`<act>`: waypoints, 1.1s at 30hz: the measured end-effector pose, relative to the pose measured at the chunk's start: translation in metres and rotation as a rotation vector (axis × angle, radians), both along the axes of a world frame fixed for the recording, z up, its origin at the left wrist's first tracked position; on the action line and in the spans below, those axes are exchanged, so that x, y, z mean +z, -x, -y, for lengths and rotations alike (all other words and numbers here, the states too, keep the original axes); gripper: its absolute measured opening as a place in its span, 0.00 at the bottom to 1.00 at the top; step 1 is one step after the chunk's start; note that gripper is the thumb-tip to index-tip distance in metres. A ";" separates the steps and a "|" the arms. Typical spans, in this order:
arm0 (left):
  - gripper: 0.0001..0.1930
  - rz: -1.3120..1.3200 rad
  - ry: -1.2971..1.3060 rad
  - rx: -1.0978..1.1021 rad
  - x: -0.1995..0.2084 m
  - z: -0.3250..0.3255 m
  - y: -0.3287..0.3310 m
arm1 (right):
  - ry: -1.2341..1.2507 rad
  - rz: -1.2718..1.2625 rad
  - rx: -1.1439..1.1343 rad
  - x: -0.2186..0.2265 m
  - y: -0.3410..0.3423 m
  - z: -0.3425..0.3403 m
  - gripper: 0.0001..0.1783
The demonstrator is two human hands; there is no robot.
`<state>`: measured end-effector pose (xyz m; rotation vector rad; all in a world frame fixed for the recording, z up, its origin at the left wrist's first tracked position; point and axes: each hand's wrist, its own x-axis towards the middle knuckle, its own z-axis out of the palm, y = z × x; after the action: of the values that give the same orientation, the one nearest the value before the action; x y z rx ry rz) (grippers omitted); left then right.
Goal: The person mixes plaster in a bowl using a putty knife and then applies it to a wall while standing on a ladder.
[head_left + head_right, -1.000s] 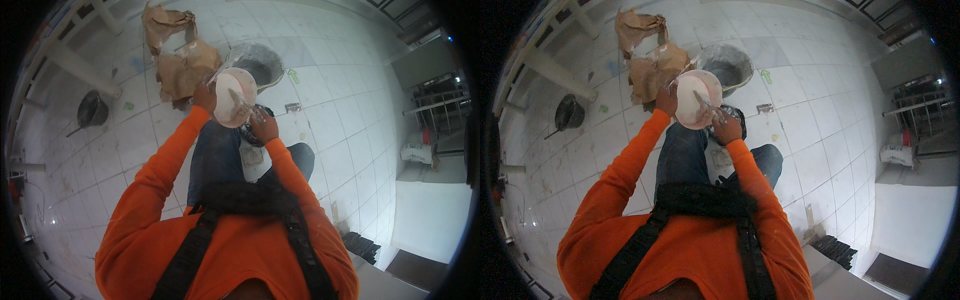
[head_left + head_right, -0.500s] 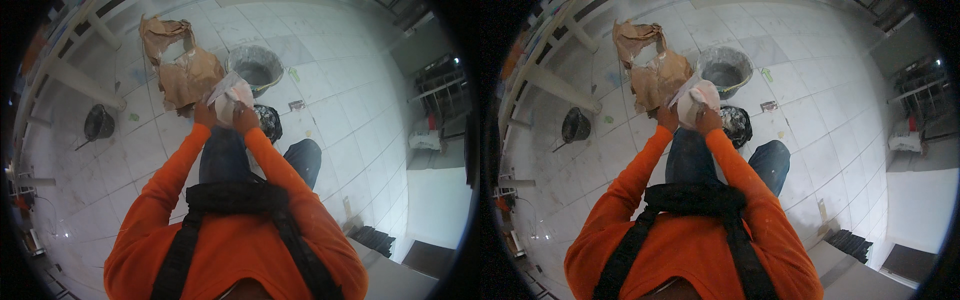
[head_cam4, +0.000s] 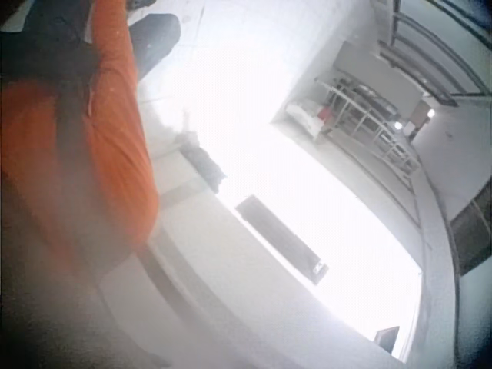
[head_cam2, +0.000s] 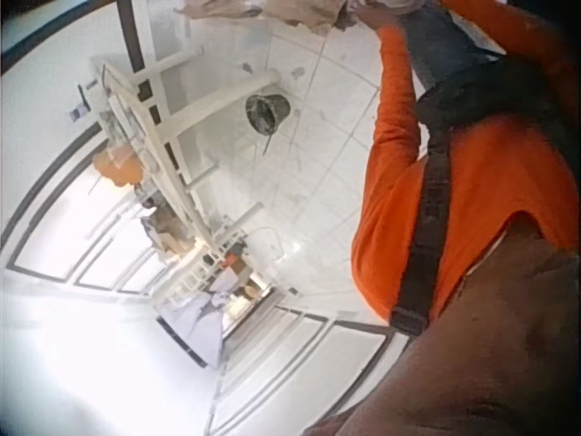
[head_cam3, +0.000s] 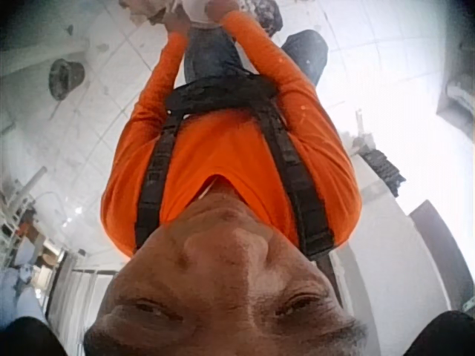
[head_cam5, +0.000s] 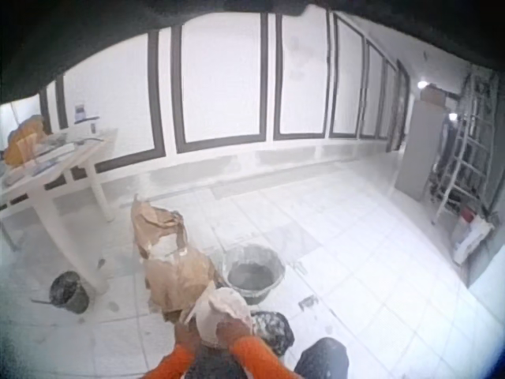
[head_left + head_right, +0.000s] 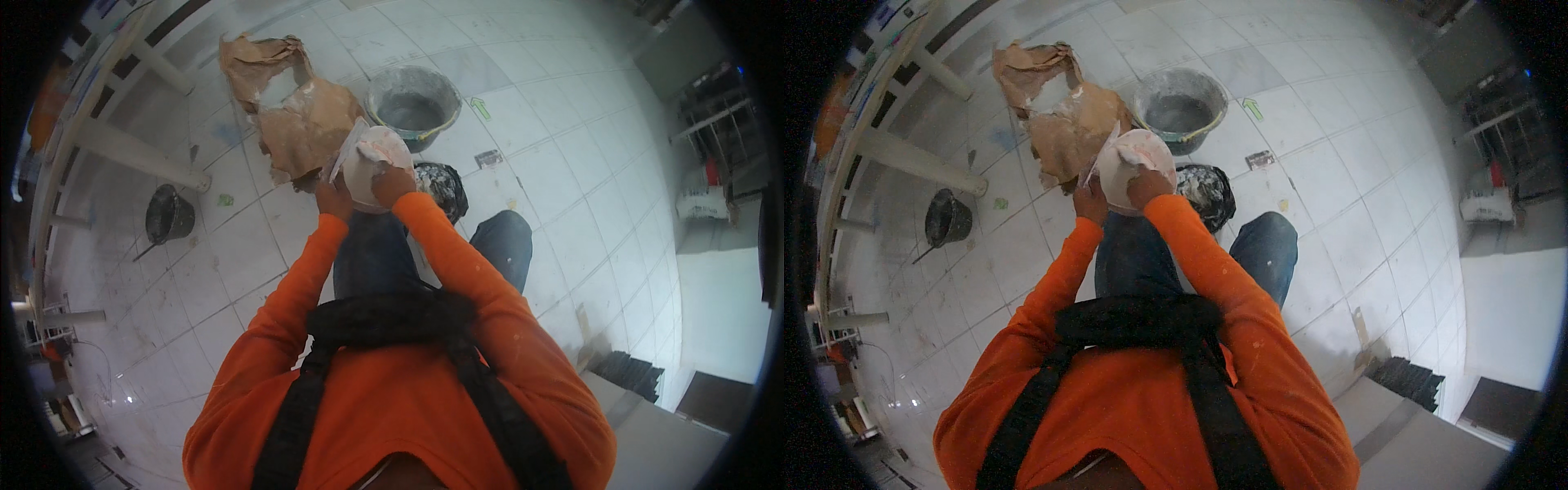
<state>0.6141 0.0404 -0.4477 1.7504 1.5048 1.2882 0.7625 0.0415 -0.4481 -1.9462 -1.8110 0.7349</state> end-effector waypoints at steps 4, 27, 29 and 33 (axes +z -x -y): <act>0.18 0.112 0.049 -0.003 0.027 -0.001 -0.011 | 0.019 0.077 0.088 0.012 -0.020 -0.006 0.20; 0.16 -0.467 -0.079 -0.368 0.071 -0.047 0.022 | -0.238 0.363 0.320 -0.023 -0.151 0.000 0.22; 0.16 -0.634 -0.105 -0.260 0.059 -0.044 0.026 | -0.238 0.381 0.344 -0.021 -0.137 0.003 0.22; 0.17 -0.516 0.150 -0.310 0.085 -0.058 0.013 | -0.259 0.521 0.440 0.033 -0.139 -0.020 0.20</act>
<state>0.6013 0.0986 -0.3627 2.2110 1.4561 0.5789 0.9017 0.0618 -0.4150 -1.6830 -2.5432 0.0831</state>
